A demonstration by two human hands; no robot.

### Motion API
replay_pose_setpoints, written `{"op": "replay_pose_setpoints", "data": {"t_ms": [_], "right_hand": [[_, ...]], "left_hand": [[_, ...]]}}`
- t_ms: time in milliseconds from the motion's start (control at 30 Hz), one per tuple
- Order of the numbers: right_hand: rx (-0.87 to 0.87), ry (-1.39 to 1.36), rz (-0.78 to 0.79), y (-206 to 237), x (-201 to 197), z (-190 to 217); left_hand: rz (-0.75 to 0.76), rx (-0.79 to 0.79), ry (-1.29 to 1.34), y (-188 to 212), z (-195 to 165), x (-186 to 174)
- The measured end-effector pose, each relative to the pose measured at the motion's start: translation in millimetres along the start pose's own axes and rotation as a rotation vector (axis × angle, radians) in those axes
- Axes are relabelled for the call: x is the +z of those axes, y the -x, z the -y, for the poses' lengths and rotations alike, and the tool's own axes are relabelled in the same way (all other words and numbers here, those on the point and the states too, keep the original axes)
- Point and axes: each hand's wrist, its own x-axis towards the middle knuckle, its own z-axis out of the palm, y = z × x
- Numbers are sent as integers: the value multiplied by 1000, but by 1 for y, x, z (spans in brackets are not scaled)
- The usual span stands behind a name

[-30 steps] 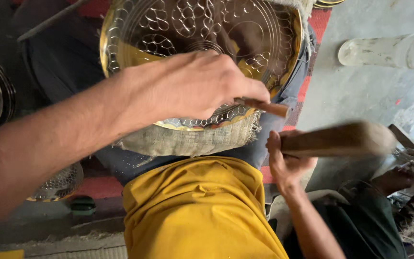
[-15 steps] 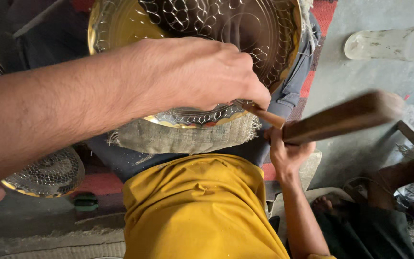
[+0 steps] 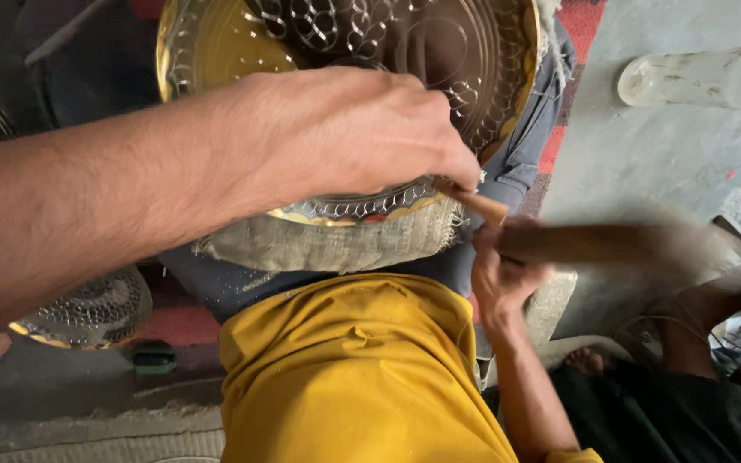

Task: The person uses a hammer and a small metal punch to emboss a decorative pattern into a brass plate resting on their lap. They repeatedly strike the punch to create indentations along the plate's surface.

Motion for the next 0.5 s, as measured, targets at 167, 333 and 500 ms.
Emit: {"op": "replay_pose_setpoints", "data": {"t_ms": [167,333,500], "right_hand": [[101,226,35,-20,-12,20],[-119,281,152,-48,-29,42],[-398,639,381,-100,-46,67]], "left_hand": [[-60,-52,-37,10,1,7],[-306,-24,47,25,3,26],[-421,-132,127,45,-3,49]]}}
